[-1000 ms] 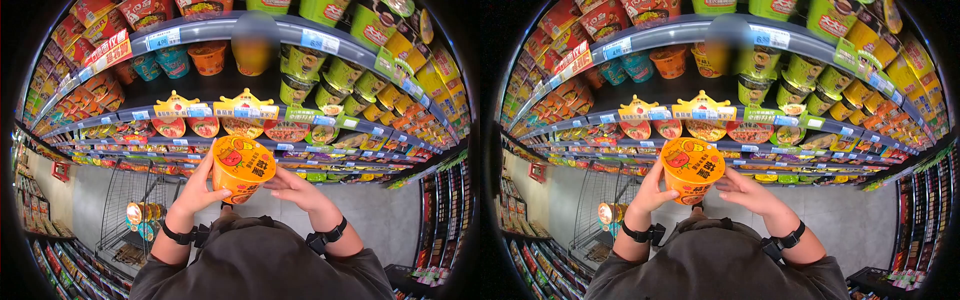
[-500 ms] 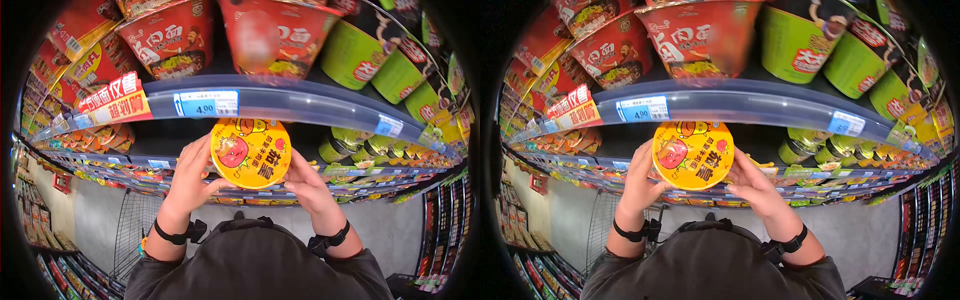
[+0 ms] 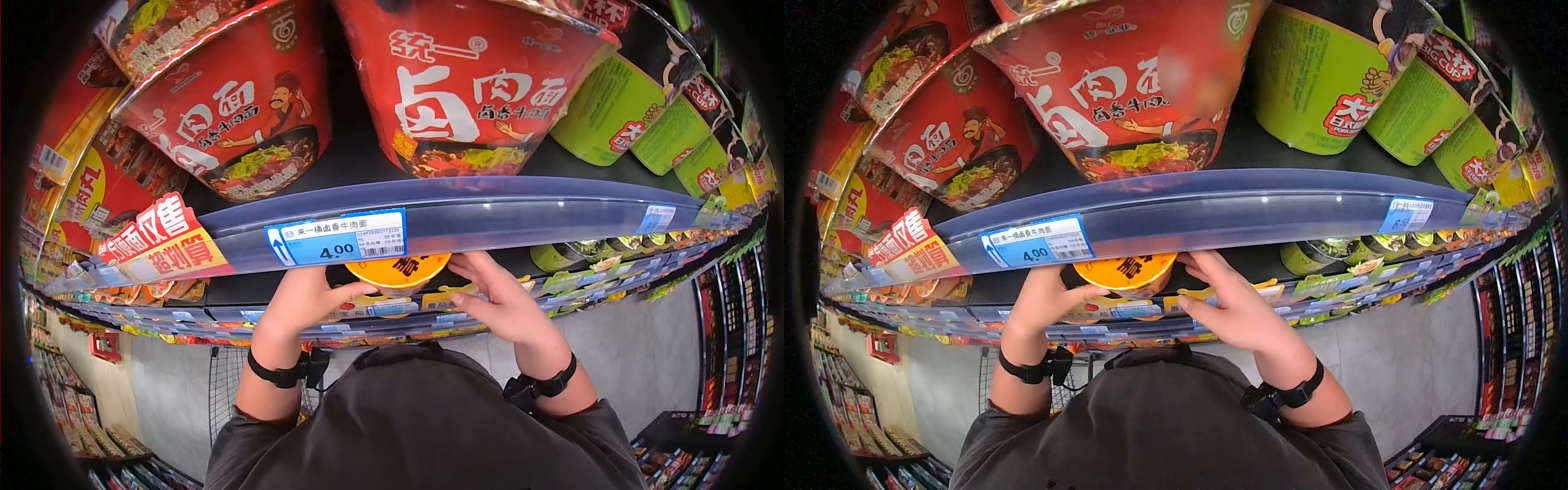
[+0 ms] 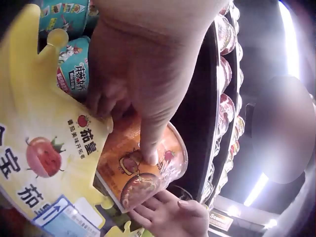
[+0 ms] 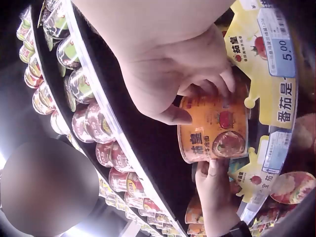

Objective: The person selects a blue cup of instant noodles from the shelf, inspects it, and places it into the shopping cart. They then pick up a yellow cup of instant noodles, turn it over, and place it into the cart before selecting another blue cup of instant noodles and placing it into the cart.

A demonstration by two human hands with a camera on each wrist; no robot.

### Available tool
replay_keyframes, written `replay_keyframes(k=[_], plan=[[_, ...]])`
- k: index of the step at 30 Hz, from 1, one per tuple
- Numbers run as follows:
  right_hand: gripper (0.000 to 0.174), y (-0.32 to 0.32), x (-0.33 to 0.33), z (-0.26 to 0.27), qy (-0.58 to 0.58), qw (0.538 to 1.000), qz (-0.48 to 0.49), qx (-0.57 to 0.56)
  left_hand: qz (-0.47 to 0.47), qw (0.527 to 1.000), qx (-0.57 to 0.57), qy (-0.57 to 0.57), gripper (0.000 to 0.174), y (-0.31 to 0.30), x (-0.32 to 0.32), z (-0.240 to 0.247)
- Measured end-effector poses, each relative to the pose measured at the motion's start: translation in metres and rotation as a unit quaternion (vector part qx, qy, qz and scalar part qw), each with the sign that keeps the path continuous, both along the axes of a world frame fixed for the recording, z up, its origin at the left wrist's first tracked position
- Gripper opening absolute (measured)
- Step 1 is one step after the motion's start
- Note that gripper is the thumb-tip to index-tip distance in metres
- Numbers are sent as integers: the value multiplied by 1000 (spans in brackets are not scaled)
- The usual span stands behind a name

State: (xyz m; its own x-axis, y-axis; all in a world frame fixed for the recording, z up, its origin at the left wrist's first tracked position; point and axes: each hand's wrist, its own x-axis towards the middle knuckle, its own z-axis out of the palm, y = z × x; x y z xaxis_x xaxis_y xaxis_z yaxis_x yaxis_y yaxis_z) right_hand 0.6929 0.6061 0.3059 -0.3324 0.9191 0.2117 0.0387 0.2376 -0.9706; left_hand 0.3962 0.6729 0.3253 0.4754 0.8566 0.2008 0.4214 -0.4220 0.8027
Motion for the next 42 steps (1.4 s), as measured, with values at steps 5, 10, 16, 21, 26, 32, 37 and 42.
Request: replay_keyframes(k=[5, 10, 16, 21, 26, 32, 37, 42], plan=[[71, 5, 0, -5, -13, 1000, -10, 21, -1, 998, 57, -3, 56, 17, -5, -20], [71, 6, -2, -7, -13, 999, -19, 33, -7, 999, 50, -19, 56, 19, -2, -19], [73, 0, -7, -4, -33, 999, -14, -11, -9, 998, 54, 18, 56, 17, -4, -21], [74, 1, -9, -13, -59, 998, -15, -1, -12, 998, -9, 60, 74, 16, -7, -23], [76, -1, -11, -14, -75, 997, -28, -1, -26, 997, 6, 74, 71, 16, -8, -19], [77, -3, -14, -14, -39, 999, -23, -25, -21, 990, 109, 84, 64, 12, -9, -19], [76, -7, -14, -20, -25, 999, -32, -21, -18, 988, 131, 76, 69, 10, -7, -21], [75, -15, -6, -19, 17, 999, -8, -29, -24, 990, 110, 80, 67, 1, -4, -17]])
